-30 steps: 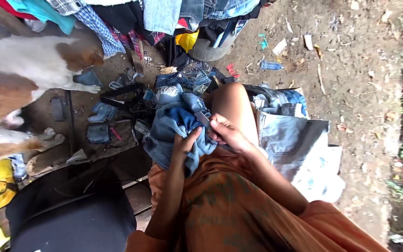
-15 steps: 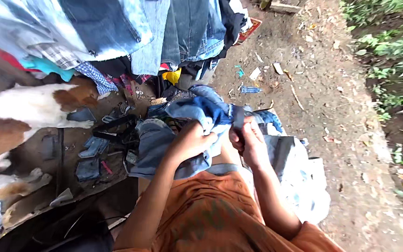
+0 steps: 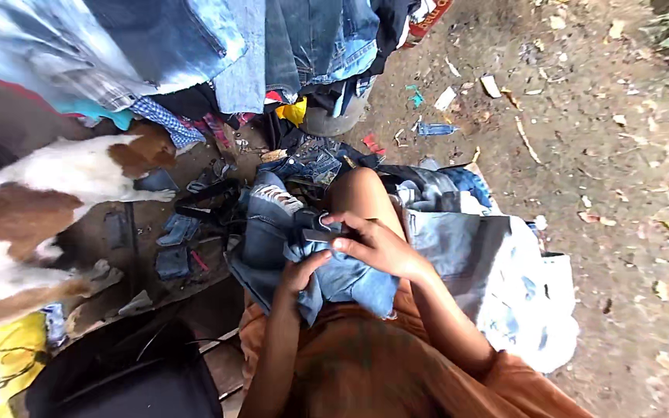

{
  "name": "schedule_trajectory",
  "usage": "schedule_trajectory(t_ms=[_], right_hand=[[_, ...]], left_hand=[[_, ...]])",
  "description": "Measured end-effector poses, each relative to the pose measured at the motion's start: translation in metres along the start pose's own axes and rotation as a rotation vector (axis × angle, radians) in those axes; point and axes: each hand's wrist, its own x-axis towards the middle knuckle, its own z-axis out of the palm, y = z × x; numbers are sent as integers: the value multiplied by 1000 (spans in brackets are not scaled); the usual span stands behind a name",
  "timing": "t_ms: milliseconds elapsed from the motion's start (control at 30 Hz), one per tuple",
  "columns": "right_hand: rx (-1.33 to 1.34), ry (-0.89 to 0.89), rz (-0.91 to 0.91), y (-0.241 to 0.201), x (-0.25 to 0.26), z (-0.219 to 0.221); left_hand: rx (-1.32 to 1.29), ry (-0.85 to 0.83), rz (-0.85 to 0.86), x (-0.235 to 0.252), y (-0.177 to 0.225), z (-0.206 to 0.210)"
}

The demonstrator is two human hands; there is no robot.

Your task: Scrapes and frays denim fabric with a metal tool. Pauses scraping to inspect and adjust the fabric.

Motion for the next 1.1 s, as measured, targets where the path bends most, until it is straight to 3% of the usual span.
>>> schedule_trajectory(t_ms=[133, 233, 300, 367, 433, 567, 700, 867, 1000, 1100], right_hand=[[10, -14, 56, 7, -4, 10], [-196, 2, 107, 8, -20, 8], [-316, -82, 184, 4, -15, 11], [-309, -124, 256, 15, 6, 25], [-239, -49, 297, 35, 38, 42], [-225, -54, 358, 42, 87, 62], [-215, -88, 387, 38, 75, 71], [-160, 300, 346, 31, 20, 45], [-293, 163, 79, 12, -3, 22], [-395, 72, -91, 1, -2, 29]], left_hand=[[-127, 212, 69, -6, -6, -24], [-259, 392, -4, -11, 13, -21], [-320, 401, 40, -7, 5, -28], [-342, 426, -13, -6, 18, -18], [-411, 469, 1, 1, 12, -16], [-359, 676, -26, 9, 37, -13], [-303, 615, 235, 21, -14, -37], [-289, 515, 276, 25, -26, -29], [-265, 403, 251, 25, -20, -16], [-247, 374, 236, 21, -11, -11]])
